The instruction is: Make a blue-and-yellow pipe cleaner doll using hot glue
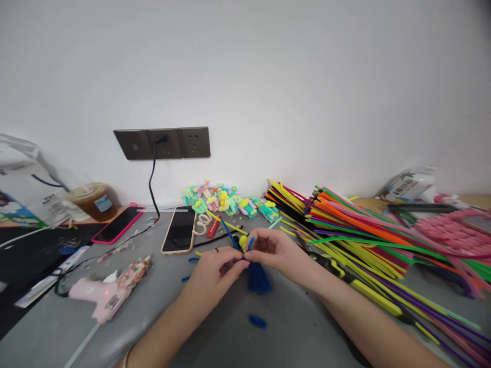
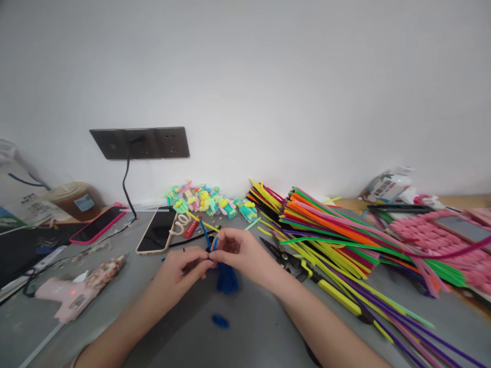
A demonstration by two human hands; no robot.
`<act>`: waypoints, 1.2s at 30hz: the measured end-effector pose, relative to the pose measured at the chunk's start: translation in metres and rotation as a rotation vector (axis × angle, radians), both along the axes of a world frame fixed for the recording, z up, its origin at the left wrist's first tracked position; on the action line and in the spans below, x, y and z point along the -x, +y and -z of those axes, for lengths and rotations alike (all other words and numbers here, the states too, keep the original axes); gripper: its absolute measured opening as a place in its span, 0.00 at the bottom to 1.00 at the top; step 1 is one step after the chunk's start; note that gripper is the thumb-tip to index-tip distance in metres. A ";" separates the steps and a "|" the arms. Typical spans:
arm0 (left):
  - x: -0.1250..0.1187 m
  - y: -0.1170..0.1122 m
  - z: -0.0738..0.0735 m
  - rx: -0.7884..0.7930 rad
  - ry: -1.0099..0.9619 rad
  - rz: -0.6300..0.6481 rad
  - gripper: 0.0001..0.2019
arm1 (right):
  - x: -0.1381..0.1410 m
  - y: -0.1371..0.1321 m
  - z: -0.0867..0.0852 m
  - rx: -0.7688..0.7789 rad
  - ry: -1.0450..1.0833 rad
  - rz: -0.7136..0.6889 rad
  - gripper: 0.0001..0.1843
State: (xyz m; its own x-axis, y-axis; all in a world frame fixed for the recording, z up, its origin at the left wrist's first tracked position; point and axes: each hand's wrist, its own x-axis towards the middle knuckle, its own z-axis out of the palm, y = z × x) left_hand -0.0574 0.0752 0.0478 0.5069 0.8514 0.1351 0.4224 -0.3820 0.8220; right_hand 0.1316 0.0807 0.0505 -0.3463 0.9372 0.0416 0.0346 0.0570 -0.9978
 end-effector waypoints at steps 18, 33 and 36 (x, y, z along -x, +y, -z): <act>-0.002 0.002 0.004 0.474 -0.348 -0.041 0.18 | 0.004 -0.002 -0.001 -0.101 0.137 -0.014 0.15; -0.004 0.003 0.006 0.406 -0.397 -0.055 0.21 | 0.003 0.000 0.000 -0.072 0.085 0.143 0.15; -0.003 0.003 0.007 0.358 -0.375 -0.062 0.20 | 0.002 0.000 -0.002 -0.030 0.074 0.106 0.14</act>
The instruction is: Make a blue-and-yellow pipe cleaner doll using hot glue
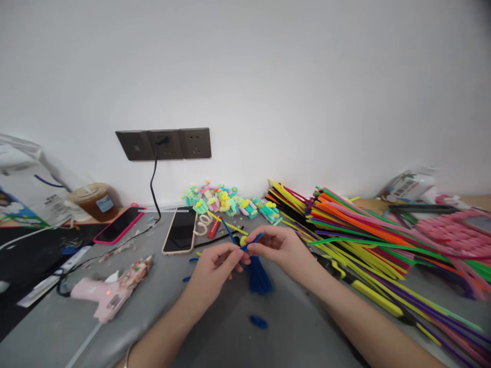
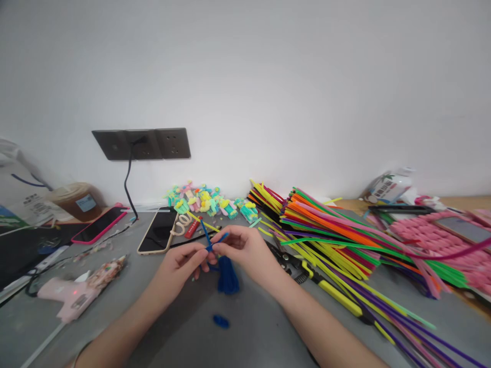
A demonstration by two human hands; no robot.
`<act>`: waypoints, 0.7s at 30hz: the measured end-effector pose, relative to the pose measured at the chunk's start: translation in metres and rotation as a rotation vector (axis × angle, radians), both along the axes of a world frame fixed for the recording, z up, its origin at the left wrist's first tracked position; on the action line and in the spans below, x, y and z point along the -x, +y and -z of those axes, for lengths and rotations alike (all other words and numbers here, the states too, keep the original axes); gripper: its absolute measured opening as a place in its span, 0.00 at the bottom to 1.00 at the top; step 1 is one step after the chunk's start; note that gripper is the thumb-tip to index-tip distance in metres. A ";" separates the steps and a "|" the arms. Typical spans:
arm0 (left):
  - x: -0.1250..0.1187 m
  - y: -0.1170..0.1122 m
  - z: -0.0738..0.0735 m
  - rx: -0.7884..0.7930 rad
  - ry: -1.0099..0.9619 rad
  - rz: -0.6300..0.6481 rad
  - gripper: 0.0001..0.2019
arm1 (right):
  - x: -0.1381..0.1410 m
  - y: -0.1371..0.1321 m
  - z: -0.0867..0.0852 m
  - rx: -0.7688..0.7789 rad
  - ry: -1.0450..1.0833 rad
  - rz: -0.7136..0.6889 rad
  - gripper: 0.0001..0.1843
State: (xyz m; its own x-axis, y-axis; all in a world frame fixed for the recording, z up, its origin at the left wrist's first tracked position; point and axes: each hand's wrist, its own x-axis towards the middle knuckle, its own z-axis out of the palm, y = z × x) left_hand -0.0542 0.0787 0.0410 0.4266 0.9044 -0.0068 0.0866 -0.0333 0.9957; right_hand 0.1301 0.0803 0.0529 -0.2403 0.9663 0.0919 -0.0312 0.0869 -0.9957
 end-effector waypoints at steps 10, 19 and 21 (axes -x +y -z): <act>0.003 -0.001 -0.002 -0.089 0.102 -0.025 0.14 | -0.002 -0.001 -0.003 0.103 0.009 -0.074 0.16; 0.003 -0.002 -0.004 -0.199 0.140 -0.013 0.13 | -0.002 -0.002 -0.008 0.135 -0.019 -0.084 0.17; 0.003 -0.002 -0.004 -0.152 0.112 -0.018 0.13 | -0.002 -0.002 -0.007 0.128 -0.007 -0.091 0.17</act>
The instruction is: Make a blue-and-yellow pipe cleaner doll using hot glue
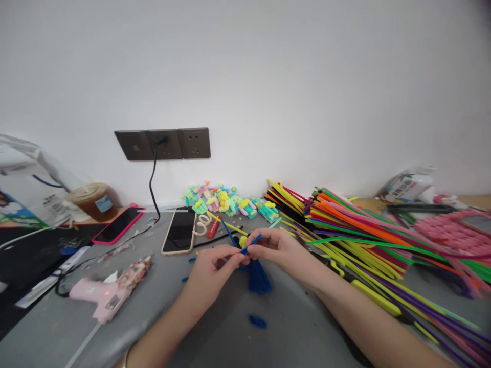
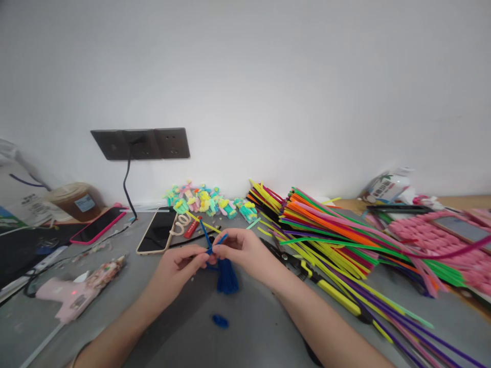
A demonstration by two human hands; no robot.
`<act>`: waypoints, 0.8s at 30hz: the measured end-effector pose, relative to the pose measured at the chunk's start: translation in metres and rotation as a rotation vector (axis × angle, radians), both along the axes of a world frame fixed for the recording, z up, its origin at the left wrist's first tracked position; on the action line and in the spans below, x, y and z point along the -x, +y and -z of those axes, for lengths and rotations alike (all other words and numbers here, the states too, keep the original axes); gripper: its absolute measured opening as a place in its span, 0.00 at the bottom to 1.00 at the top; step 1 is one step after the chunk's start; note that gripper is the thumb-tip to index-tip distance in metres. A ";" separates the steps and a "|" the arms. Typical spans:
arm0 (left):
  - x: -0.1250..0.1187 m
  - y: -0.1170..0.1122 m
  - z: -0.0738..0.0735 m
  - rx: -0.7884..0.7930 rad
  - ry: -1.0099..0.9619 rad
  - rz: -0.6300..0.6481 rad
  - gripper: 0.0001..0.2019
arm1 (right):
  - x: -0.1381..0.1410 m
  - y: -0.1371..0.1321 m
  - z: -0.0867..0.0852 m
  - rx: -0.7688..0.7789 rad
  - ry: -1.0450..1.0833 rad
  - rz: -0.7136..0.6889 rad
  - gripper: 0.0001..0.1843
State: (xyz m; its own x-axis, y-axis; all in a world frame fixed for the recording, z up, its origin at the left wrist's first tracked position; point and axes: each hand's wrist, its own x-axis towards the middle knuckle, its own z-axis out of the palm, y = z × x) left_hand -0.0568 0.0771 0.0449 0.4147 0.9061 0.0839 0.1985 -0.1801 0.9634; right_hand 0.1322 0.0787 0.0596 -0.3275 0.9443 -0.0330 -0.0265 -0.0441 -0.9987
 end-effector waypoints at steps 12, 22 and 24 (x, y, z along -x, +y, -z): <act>-0.006 -0.005 0.000 0.556 -0.486 -0.020 0.17 | 0.006 -0.014 0.001 -1.095 -0.420 0.216 0.08; -0.008 -0.006 0.003 0.674 -0.647 -0.042 0.14 | 0.005 -0.015 0.002 -1.317 -0.694 0.231 0.08; -0.007 -0.005 0.002 0.700 -0.656 -0.060 0.15 | 0.007 -0.017 0.001 -1.304 -0.692 0.244 0.06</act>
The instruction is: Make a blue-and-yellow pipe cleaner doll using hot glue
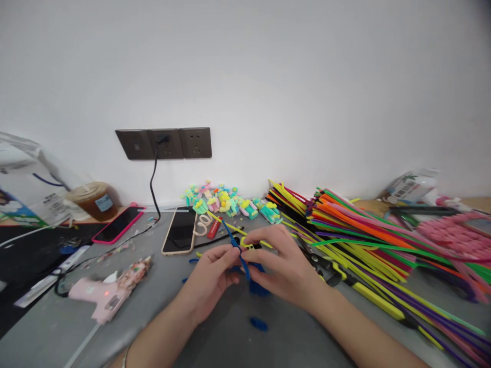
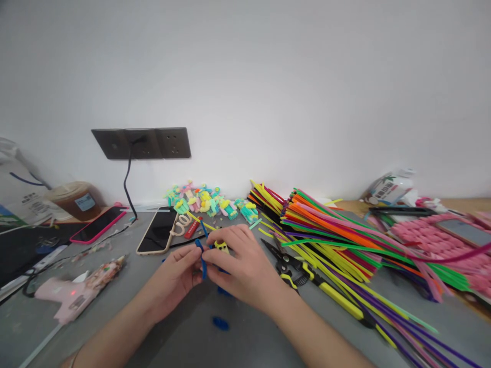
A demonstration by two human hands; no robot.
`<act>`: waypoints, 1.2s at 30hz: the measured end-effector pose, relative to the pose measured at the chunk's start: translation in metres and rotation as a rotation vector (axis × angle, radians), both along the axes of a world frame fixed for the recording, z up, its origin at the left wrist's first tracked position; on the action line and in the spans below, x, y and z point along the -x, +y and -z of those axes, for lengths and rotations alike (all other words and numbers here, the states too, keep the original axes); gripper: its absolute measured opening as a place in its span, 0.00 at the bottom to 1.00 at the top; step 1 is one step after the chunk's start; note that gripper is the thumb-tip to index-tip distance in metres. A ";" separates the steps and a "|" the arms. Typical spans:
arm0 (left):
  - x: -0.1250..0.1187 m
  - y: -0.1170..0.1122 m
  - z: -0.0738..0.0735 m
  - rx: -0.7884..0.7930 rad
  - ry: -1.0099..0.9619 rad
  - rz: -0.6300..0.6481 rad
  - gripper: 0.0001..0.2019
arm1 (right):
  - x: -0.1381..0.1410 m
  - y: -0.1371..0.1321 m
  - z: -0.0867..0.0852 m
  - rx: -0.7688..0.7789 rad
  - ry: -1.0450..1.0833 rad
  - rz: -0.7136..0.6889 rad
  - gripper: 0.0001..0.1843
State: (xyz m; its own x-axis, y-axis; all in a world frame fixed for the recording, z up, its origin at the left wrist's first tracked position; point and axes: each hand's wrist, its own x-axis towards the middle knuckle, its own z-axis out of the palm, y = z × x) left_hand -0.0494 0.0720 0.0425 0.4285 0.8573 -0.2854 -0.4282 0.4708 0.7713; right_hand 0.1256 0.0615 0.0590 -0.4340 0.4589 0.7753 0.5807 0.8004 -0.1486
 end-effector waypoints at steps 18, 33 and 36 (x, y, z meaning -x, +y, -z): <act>0.001 0.001 -0.005 -0.130 0.103 0.031 0.17 | -0.003 0.001 -0.007 0.093 0.023 -0.078 0.10; 0.007 0.000 -0.012 -0.433 0.325 0.261 0.15 | -0.010 0.004 -0.011 0.806 0.362 -0.471 0.08; 0.009 -0.001 -0.011 -0.424 0.301 0.288 0.14 | -0.009 0.004 -0.008 0.965 0.463 -0.537 0.12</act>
State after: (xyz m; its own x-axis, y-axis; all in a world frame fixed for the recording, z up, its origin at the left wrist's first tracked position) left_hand -0.0586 0.0713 0.0531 0.6143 0.7841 -0.0887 -0.0618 0.1598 0.9852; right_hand 0.1343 0.0657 0.0674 -0.5188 0.7827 0.3439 -0.0606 0.3676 -0.9280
